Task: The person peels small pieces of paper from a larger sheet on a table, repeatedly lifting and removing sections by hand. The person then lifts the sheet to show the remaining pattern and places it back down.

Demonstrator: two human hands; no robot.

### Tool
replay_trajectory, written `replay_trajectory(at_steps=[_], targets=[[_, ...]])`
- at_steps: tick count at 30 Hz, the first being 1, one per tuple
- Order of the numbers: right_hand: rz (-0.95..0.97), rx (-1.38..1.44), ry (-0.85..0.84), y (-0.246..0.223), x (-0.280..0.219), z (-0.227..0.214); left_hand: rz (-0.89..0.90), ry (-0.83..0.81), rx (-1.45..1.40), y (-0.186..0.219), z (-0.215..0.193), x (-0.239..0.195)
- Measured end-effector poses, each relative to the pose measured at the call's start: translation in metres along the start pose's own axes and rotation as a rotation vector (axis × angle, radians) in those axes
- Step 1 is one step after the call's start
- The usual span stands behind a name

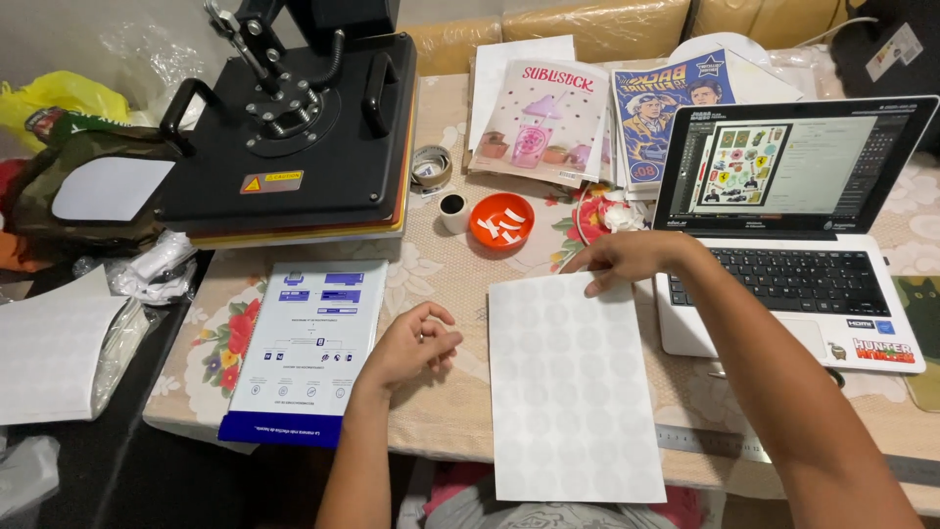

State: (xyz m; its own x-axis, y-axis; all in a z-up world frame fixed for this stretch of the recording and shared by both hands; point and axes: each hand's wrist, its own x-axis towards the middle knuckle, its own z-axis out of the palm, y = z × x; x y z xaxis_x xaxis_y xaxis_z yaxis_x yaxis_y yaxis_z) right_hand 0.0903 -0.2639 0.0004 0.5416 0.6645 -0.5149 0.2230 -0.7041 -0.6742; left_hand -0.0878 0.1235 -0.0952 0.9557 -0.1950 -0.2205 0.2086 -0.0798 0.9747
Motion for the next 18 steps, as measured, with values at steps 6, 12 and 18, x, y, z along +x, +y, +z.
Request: replay_trajectory(at_steps=[6, 12, 18], targets=[[-0.036, 0.061, 0.065, 0.012, 0.052, 0.019, -0.100, 0.251, 0.294, 0.044, 0.038, 0.004], [-0.025, 0.120, 0.129, 0.021, 0.055, 0.027, -0.082, 0.262, 0.294, 0.028, 0.027, 0.064], [-0.048, -0.225, 0.278, 0.015, 0.061, 0.025, -0.024, 0.364, 0.172, -0.004, 0.021, 0.094]])
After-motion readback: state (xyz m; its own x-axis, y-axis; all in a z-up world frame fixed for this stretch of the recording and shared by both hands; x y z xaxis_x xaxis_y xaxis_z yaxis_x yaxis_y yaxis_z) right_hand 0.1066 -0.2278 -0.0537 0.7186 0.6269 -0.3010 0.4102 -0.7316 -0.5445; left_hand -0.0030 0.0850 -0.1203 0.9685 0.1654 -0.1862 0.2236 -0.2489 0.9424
